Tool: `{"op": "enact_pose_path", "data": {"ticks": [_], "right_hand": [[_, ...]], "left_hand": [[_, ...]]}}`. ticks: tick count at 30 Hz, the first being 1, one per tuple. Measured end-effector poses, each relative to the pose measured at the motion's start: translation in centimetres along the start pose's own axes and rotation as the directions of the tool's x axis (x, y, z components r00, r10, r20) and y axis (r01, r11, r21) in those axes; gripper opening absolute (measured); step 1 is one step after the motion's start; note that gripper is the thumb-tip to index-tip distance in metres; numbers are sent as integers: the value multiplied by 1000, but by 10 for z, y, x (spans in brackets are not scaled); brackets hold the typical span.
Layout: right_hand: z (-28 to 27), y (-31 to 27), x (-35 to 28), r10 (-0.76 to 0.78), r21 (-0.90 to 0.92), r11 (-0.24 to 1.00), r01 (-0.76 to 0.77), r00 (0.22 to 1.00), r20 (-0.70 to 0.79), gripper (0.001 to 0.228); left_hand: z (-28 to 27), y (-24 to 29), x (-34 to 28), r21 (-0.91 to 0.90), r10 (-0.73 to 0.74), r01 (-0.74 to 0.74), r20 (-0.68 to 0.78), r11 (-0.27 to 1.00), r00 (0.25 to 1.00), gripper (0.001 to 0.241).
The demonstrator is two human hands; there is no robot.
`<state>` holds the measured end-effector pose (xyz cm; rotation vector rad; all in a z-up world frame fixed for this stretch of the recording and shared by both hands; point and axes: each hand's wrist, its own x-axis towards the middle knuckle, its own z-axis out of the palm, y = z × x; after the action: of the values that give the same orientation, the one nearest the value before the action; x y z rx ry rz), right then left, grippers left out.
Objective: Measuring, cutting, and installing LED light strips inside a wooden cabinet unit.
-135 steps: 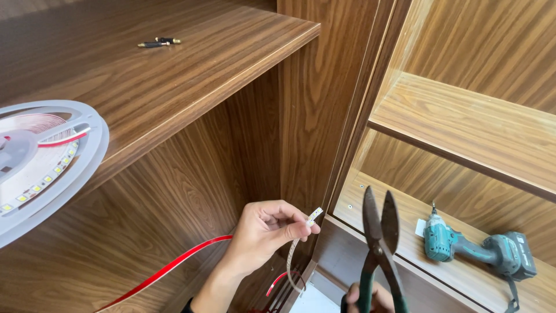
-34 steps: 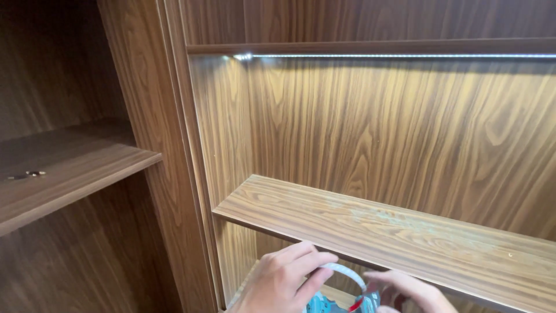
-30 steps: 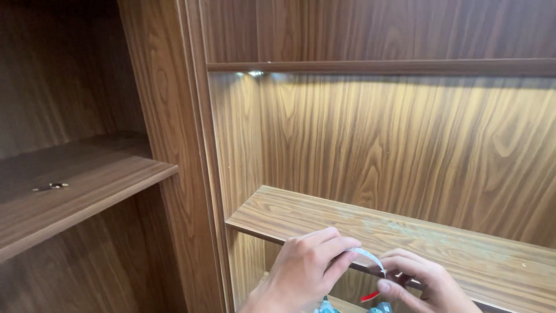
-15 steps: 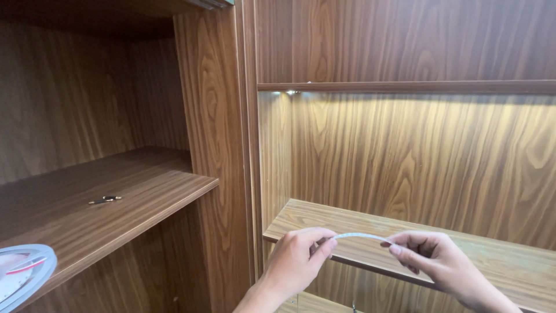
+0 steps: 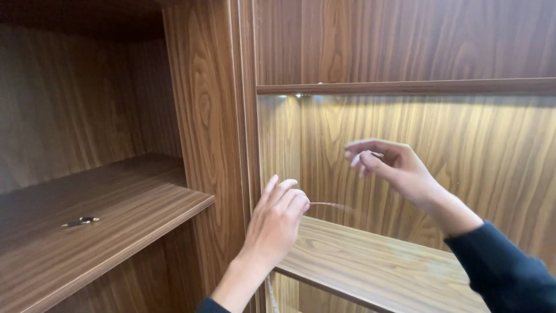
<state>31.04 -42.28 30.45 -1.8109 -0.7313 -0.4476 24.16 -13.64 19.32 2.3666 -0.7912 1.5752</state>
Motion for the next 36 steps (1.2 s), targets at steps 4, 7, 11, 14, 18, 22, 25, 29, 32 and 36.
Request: {"op": "enact_pose_path", "data": {"ticks": [4,7,11,14,18,22,25,29,32,36], "right_hand": [[15,11,86,-340,405,892,199,887,313,66],[59,32,148,-214,307,936,174,972,100,34],[116,53,200,-249,282,918,278,959,-136,29],[146,64,230,-272,365,859,360,924,-270,36],[157,70,238,-343,382,792,477,864,-369,24],[161,68,240,-312,400,782,478,856,-413,26],[163,64,239,-230,477,770,424,882,-412,26],[163,62,240,-211,462,792,399,889,-407,24],[164,64,244,-203,469,788,398,888,-413,24],[156,65,243,-207,483,786,385,901,-381,27]], "left_hand": [[23,-42,20,217,162,-199,177,956,971,19],[48,-66,33,343,157,-271,324,900,933,25],[69,-88,53,378,232,-301,219,875,948,23],[65,-84,54,472,260,-348,242,810,935,19],[66,-84,47,509,252,-349,252,787,934,21],[68,-85,46,502,259,-335,217,797,941,23],[71,-87,43,518,262,-339,218,785,940,23],[71,-85,44,538,292,-346,187,769,938,24],[72,-86,43,557,287,-351,203,753,936,25],[70,-83,44,560,287,-353,206,749,935,27]]}}
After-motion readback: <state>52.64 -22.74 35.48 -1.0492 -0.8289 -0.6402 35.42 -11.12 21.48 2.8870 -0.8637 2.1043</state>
